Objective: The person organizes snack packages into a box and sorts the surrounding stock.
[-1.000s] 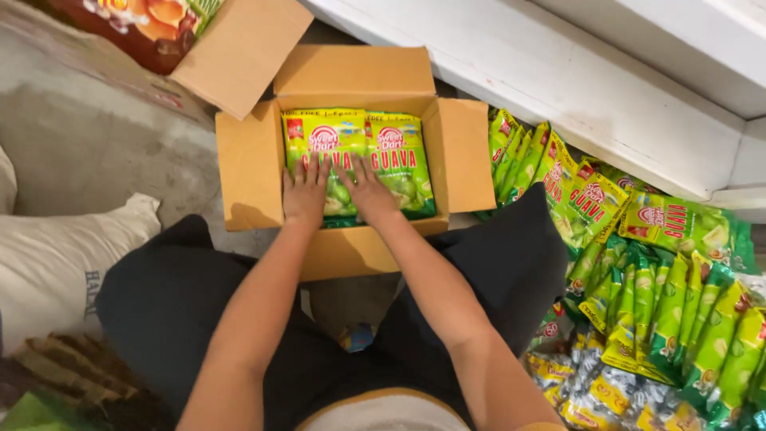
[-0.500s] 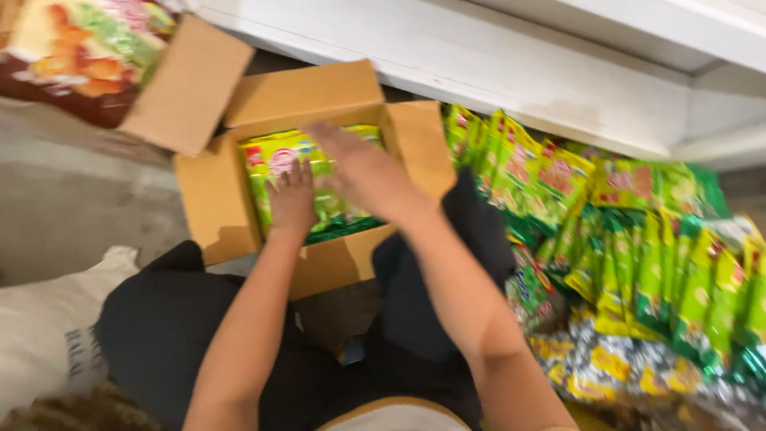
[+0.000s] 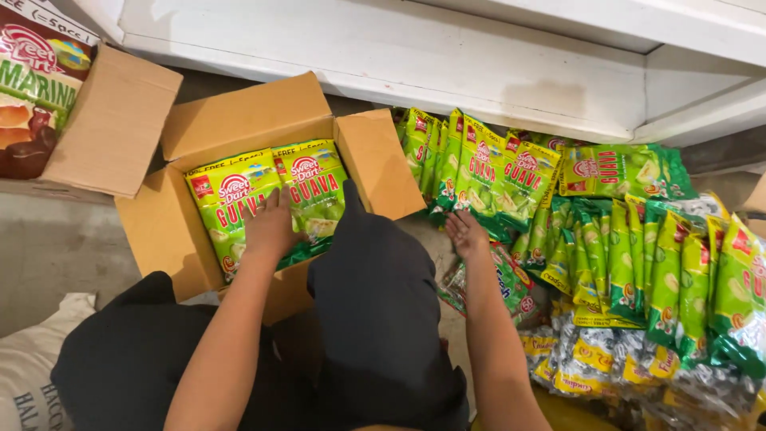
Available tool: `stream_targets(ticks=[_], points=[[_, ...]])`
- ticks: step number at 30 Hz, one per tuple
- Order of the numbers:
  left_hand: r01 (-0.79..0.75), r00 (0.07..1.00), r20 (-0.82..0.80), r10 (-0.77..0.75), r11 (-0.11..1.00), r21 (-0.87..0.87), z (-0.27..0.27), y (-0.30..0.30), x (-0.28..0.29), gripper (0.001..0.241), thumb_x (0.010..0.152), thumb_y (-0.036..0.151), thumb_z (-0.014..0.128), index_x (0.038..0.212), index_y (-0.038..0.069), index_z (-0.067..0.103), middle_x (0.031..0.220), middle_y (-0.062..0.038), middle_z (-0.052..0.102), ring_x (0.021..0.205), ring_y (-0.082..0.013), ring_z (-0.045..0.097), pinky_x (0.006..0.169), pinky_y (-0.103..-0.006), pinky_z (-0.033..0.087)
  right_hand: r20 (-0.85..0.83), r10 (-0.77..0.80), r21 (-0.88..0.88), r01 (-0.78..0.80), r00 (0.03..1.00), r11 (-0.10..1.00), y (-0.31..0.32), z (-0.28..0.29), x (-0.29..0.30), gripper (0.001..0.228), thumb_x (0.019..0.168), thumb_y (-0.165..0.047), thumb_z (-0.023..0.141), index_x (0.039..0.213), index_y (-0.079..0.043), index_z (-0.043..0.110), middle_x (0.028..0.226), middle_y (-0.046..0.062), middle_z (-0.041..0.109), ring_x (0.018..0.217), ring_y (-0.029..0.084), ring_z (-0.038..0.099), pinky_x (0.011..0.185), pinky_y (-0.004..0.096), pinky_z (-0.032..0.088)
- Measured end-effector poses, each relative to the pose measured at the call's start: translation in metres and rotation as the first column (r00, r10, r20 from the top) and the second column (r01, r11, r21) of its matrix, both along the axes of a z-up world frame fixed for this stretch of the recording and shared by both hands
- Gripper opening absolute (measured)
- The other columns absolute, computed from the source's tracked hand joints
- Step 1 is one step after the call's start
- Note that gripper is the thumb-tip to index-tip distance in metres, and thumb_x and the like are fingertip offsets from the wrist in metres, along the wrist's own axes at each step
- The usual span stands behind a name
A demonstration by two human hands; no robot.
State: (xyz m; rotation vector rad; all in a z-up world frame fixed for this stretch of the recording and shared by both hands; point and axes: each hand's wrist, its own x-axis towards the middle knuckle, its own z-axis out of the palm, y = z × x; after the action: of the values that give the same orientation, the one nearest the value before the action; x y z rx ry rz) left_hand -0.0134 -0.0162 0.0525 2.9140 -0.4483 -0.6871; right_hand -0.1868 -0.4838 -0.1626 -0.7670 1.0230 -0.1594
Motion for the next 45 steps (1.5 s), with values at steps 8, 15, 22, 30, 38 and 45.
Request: stream_targets(ticks=[8, 15, 22, 30, 38, 45], points=[[0.021, 0.999, -0.042, -0.021, 1.000, -0.017, 0.000, 0.003, 0.001, 0.118, 0.069, 0.050, 0.091, 0.160, 0.013, 0.026, 0.163, -0.010, 0.035, 0.143, -0.0336, 0.044, 0.118, -0.0633, 0.027, -0.482, -0.249, -0.785, -0.289, 0.840, 0.547, 0.026, 0.016, 0.014, 0.074, 0.086, -0.052, 0.083, 0.133, -0.002, 0.052, 0.119, 0.027, 0.055, 0.107, 0.047, 0.060, 0.091, 0.056, 0.050], [0.045, 0.998, -0.041, -0.049, 0.995, -0.092, 0.007, 0.002, -0.002, 0.113, 0.068, 0.044, 0.092, 0.158, 0.015, 0.031, 0.160, -0.009, 0.040, 0.141, -0.0345, 0.046, 0.118, -0.0605, 0.029, -0.596, -0.101, -0.802, -0.597, 0.797, 0.024, 0.063, 0.084, 0.005, 0.058, 0.080, -0.029, 0.084, 0.129, -0.016, 0.057, 0.134, 0.020, 0.051, 0.112, 0.042, 0.060, 0.087, 0.052, 0.052], [0.040, 0.999, 0.009, -0.039, 0.984, -0.175, 0.039, 0.002, -0.005, 0.104, 0.071, 0.035, 0.090, 0.157, 0.014, 0.035, 0.158, -0.010, 0.044, 0.137, -0.0336, 0.051, 0.116, -0.0617, 0.032, -0.658, -0.102, -0.641, -0.627, 0.746, -0.443, 0.048, 0.157, 0.011, 0.024, 0.080, -0.017, 0.081, 0.102, -0.017, 0.072, 0.130, 0.005, 0.063, 0.113, 0.034, 0.063, 0.082, 0.048, 0.056], [0.005, 0.999, 0.032, 0.024, 0.718, -0.696, 0.021, -0.005, -0.002, 0.078, 0.085, 0.043, 0.080, 0.148, 0.006, 0.052, 0.146, -0.019, 0.057, 0.132, -0.0367, 0.055, 0.110, -0.0464, 0.045, -0.164, 0.350, -0.960, -0.068, 0.922, -0.270, 0.063, 0.283, 0.056, 0.016, 0.097, -0.003, 0.075, 0.113, -0.005, 0.073, 0.112, 0.011, 0.077, 0.092, 0.020, 0.074, 0.085, 0.033, 0.058], [-0.691, 0.665, -0.713, -0.223, 0.178, -0.701, 0.083, -0.011, -0.001, 0.088, 0.088, 0.066, 0.055, 0.156, 0.015, 0.033, 0.154, -0.013, 0.050, 0.131, -0.0286, 0.062, 0.102, -0.0494, 0.053, -0.209, 0.689, -0.954, 0.011, 0.694, -0.300, 0.188, 0.450, 0.112, 0.021, 0.099, 0.005, 0.072, 0.118, -0.004, 0.072, 0.119, 0.010, 0.076, 0.103, 0.020, 0.075, 0.089, 0.033, 0.061], [-0.855, 0.486, -0.801, -0.349, -0.381, -0.352, 0.057, 0.029, 0.036, 0.050, 0.095, 0.029, 0.065, 0.133, -0.001, 0.055, 0.118, -0.020, 0.069, 0.103, -0.0301, 0.073, 0.089, -0.0466, 0.066, -0.475, 0.854, -0.850, 0.141, 0.211, -0.508, 0.316, 0.459, 0.130, 0.025, 0.087, -0.003, 0.075, 0.110, -0.005, 0.070, 0.117, 0.011, 0.077, 0.103, 0.031, 0.074, 0.090, 0.037, 0.060]])
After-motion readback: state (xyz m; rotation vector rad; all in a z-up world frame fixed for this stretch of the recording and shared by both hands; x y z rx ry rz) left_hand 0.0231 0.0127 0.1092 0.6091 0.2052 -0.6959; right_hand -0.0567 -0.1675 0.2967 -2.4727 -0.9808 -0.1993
